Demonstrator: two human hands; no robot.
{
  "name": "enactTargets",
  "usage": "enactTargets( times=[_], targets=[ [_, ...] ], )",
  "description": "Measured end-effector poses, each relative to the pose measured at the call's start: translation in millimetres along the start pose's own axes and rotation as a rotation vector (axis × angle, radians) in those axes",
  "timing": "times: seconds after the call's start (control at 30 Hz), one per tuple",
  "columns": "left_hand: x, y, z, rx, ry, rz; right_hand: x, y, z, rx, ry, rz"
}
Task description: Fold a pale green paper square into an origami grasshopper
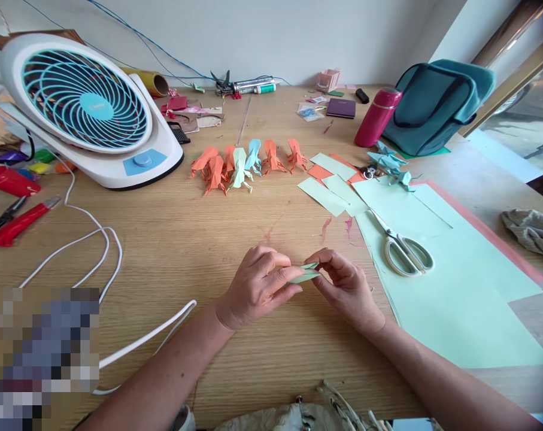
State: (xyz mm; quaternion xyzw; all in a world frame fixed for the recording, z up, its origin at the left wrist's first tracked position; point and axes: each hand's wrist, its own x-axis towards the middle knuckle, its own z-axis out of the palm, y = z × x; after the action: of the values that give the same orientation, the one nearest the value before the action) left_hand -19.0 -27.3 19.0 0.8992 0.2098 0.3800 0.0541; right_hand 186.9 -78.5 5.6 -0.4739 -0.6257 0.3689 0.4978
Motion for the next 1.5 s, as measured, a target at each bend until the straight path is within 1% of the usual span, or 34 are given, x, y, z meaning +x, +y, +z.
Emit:
enactTargets(
  times=[0.1, 0.2, 0.37, 0.5, 0.57, 0.67, 0.73, 0.8, 0.87, 0.93, 1.03, 1.1, 1.17, 1.23, 1.27, 1.33, 1.43, 1.5],
  targets=[
    [-0.1, 1.1, 0.1, 0.06, -0.015, -0.018, 0.1, 1.0, 0.0, 0.022, -0.018, 0.018],
    [0.0, 1.1, 1.1, 0.054, -0.019, -0.068, 0.9, 0.5, -0.4, 0.042, -0.035, 0.027],
    [0.8, 0.9, 4.3, -0.074, -0.004, -0.1, 1.8, -1.0, 0.5, 0.028, -0.011, 0.029],
    [0.4, 2.5, 6.6, -0.213, -0.038, -0.132, 1.6, -3.1, 1.6, 0.135, -0.035, 0.042],
    [-0.4, 3.2, 6.9, -0.238, -0.047, -0.159, 2.0, -5.5, 1.1, 0.152, -0.057, 0.034],
    [-1.3, 3.5, 6.5, -0.237, -0.031, -0.181, 3.0, -8.9, -0.6, 0.15, -0.083, 0.043],
    [-1.5, 3.6, 5.9, -0.249, -0.031, -0.179, 3.6, -9.6, -1.3, 0.172, -0.072, 0.059],
    [-1.4, 4.0, 5.0, -0.304, -0.031, -0.183, 3.8, -8.7, -1.4, 0.204, -0.054, 0.075],
    [-0.8, 5.0, 3.9, -0.396, -0.02, -0.239, 3.9, -7.4, -1.0, 0.221, -0.045, 0.071],
    [0.4, 6.1, 2.8, -0.484, -0.029, -0.357, 4.2, -6.7, -0.9, 0.206, -0.05, 0.036],
    [2.8, 7.3, 2.4, -0.622, -0.123, -0.524, 4.8, -7.2, -1.4, 0.144, -0.059, -0.045],
    [4.2, 7.4, 3.3, -0.753, -0.175, -0.589, 4.9, -7.6, -1.9, 0.108, -0.053, -0.079],
    [4.8, 7.3, 4.6, -0.865, -0.184, -0.637, 4.6, -7.4, -1.9, 0.097, -0.041, -0.091],
    [4.8, 7.5, 5.2, -0.917, -0.191, -0.665, 4.0, -6.5, -1.5, 0.105, -0.036, -0.09],
    [4.6, 7.9, 5.1, -0.913, -0.199, -0.667, 3.6, -6.0, -1.1, 0.109, -0.036, -0.089],
    [4.3, 9.1, 4.5, -0.84, -0.212, -0.644, 2.8, -5.1, -0.2, 0.116, -0.037, -0.082],
    [4.3, 11.4, 3.7, -0.659, -0.19, -0.536, 1.9, -4.6, 1.1, 0.111, -0.031, -0.071],
    [4.9, 12.6, 4.0, -0.59, -0.154, -0.457, 1.6, -4.5, 1.8, 0.096, -0.024, -0.073]
  ],
)
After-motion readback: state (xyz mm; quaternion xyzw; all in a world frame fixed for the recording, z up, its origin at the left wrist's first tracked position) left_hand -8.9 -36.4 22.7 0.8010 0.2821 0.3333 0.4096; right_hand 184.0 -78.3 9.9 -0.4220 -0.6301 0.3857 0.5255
